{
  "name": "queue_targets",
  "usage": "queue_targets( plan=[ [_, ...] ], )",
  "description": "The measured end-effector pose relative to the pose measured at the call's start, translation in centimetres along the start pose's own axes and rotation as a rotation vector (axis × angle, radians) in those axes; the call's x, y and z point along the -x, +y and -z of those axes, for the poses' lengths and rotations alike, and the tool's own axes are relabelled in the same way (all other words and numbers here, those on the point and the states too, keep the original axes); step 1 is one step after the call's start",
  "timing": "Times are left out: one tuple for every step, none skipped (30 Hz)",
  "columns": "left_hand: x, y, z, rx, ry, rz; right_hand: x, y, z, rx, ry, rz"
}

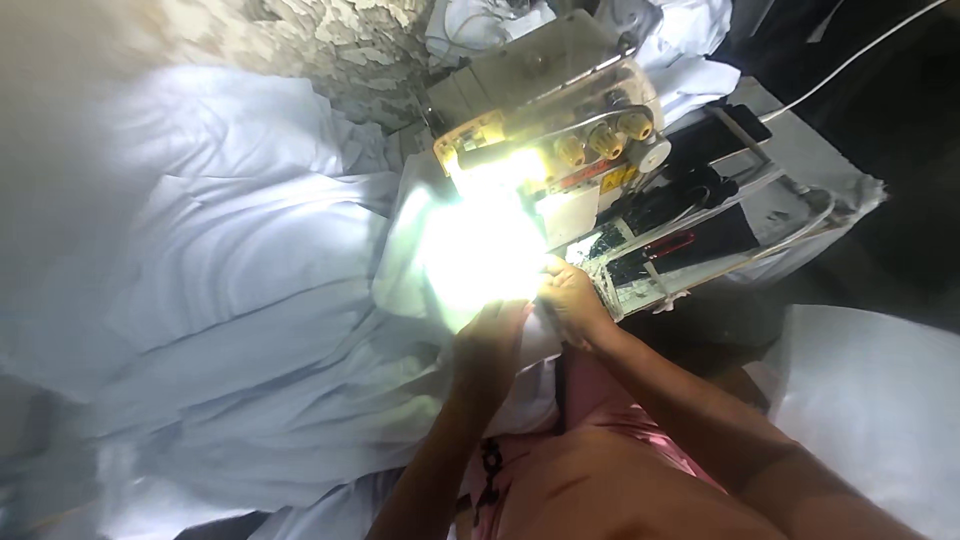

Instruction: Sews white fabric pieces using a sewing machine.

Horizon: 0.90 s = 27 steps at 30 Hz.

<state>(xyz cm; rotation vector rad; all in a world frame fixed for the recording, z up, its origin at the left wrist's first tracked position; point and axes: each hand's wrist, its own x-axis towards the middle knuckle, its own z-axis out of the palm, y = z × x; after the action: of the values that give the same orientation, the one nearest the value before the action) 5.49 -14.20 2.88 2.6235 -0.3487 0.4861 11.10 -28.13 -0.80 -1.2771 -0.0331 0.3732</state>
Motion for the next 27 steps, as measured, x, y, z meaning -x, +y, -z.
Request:
queue_targets(
  plan=[
    [-0.3,0.0,0.0,-0.016,-0.004,0.009,0.1,0.1,0.1,0.032,-0.002,0.004],
    [-0.6,-0.2,-0.1,-0.030,0.005,0.015,0.0,0.2,0.1,0.049,0.007,0.008],
    [-0.9,-0.3,-0.3,-0.041,0.011,0.022,-0.2,0.2,0.1,0.050,0.013,0.015],
    [-1.2,-0.4,-0.3,-0.048,0.010,0.030,-0.4,0.2,0.0,0.032,0.021,0.027],
    [-1.5,-0.4,-0.3,-0.052,0.000,0.040,-0.8,0.2,-0.1,-0.003,0.029,0.042],
    [-1.8,-0.4,-0.4,-0.056,-0.005,0.049,-1.0,0.1,-0.1,-0.016,0.036,0.049],
    [-1.9,-0.3,-0.4,-0.065,-0.004,0.056,-0.8,0.1,-0.1,0.003,0.041,0.053],
    [-2.0,-0.1,-0.4,-0.072,0.000,0.063,-0.5,0.1,-0.1,0.046,0.045,0.050],
    [-2.0,0.0,-0.5,-0.078,-0.003,0.074,-0.2,0.1,0.0,0.075,0.042,0.049],
    [-1.9,0.1,-0.5,-0.087,-0.013,0.084,0.0,0.0,0.1,0.096,0.036,0.050],
    [-1.6,0.0,-0.5,-0.103,-0.019,0.087,0.1,0.0,0.2,0.114,0.027,0.054],
    [-1.2,-0.4,-0.5,-0.129,-0.013,0.078,0.4,0.0,0.4,0.132,0.012,0.062],
    [-0.5,-0.9,-0.5,-0.162,0.006,0.066,0.7,0.1,0.6,0.156,-0.017,0.071],
    [0.3,-1.6,-0.4,-0.201,0.030,0.070,1.3,0.2,0.9,0.176,-0.048,0.068],
    [1.3,-2.3,-0.2,-0.234,0.056,0.096,1.9,0.4,1.2,0.197,-0.085,0.064],
    [2.3,-3.1,0.3,-0.253,0.078,0.141,2.4,0.7,1.6,0.215,-0.121,0.047],
    [3.4,-3.9,0.9,-0.249,0.088,0.207,3.0,1.0,2.0,0.221,-0.157,0.010],
    [4.3,-4.5,1.8,-0.228,0.081,0.287,3.6,1.3,2.3,0.214,-0.184,-0.034],
    [4.8,-5.0,2.7,-0.195,0.074,0.370,4.3,1.7,2.6,0.186,-0.205,-0.081],
    [5.0,-5.4,3.8,-0.157,0.081,0.446,4.9,2.0,3.0,0.162,-0.235,-0.125],
    [5.1,-5.6,4.8,-0.090,0.118,0.503,5.7,2.4,3.4,0.142,-0.268,-0.159],
    [5.1,-5.8,5.8,0.024,0.165,0.543,6.4,2.6,3.7,0.137,-0.301,-0.175],
    [5.0,-5.7,6.9,0.182,0.207,0.564,7.2,2.8,3.9,0.154,-0.337,-0.182],
    [4.8,-5.3,7.8,0.355,0.226,0.563,8.0,3.1,4.1,0.179,-0.373,-0.179],
    [4.5,-4.6,8.8,0.495,0.202,0.529,8.7,3.5,4.3,0.207,-0.410,-0.162],
    [4.1,-3.6,9.6,0.560,0.136,0.457,9.2,3.9,4.4,0.226,-0.431,-0.134],
    [4.0,-2.6,9.9,0.556,0.065,0.383,9.8,4.4,4.5,0.229,-0.433,-0.111]
  ],
)
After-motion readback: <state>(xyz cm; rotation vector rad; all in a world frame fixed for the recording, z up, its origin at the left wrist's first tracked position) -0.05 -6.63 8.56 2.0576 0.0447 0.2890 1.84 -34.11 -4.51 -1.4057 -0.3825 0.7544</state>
